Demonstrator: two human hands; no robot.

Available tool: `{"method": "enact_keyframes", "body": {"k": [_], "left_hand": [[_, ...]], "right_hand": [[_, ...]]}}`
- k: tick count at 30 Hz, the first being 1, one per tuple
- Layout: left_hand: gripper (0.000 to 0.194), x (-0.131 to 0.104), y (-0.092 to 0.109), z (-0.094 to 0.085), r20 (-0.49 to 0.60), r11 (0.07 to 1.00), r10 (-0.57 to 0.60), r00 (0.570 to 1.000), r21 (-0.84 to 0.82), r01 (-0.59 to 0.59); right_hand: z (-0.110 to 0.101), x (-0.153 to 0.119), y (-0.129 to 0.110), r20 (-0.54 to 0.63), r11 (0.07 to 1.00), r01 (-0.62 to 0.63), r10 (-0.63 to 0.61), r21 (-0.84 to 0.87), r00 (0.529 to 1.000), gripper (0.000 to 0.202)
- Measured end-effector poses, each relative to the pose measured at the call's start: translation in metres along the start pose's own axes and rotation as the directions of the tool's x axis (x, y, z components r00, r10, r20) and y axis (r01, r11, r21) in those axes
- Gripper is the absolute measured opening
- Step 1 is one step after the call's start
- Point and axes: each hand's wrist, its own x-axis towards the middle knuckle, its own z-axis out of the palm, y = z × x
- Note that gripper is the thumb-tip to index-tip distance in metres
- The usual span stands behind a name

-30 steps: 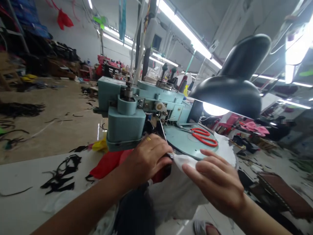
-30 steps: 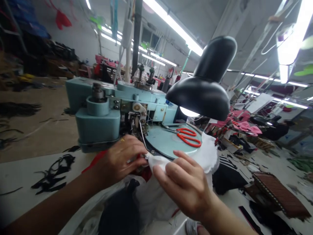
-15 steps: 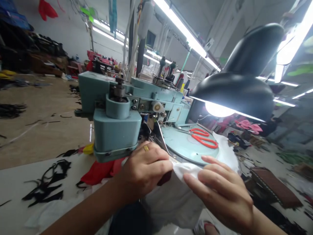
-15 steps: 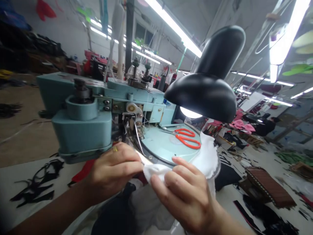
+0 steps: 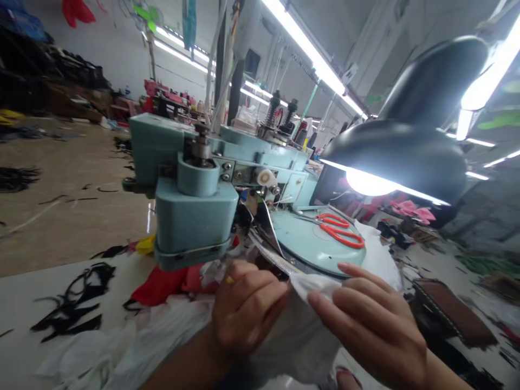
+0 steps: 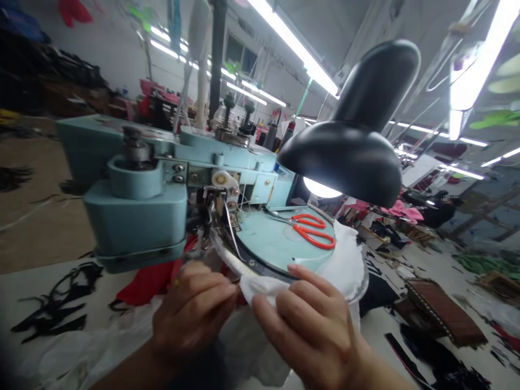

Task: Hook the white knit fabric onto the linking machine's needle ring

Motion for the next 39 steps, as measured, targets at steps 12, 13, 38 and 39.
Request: {"method": "enact_keyframes", "body": {"k": [12,13,38,39], "left_hand": [[0.020,-0.010,0.027,0.025,0.288,0.292,-0.847,0.447,-0.449,0.844],[0.019,-0.010,0.027,0.026,0.292,0.280,-0.846,0.446,-0.468,0.838],[0.008,-0.013,0.026,0.029,0.205,0.397,-0.821,0.533,-0.465,0.791],[0.006,-0.012,0.026,0.030,0.169,0.447,-0.805,0.568,-0.457,0.769]], "right_hand": [[-0.005,0.004,-0.005,0.055,0.999,-0.040,0.042,-0.034,0.998,0.033],[-0.005,0.005,-0.006,0.051,0.997,-0.062,0.064,-0.038,0.997,0.034],[-0.005,0.009,-0.007,0.082,0.998,0.014,-0.010,-0.058,0.997,0.028],[-0.004,0.009,-0.007,0.080,0.998,0.008,-0.004,-0.058,0.997,0.028]]}}
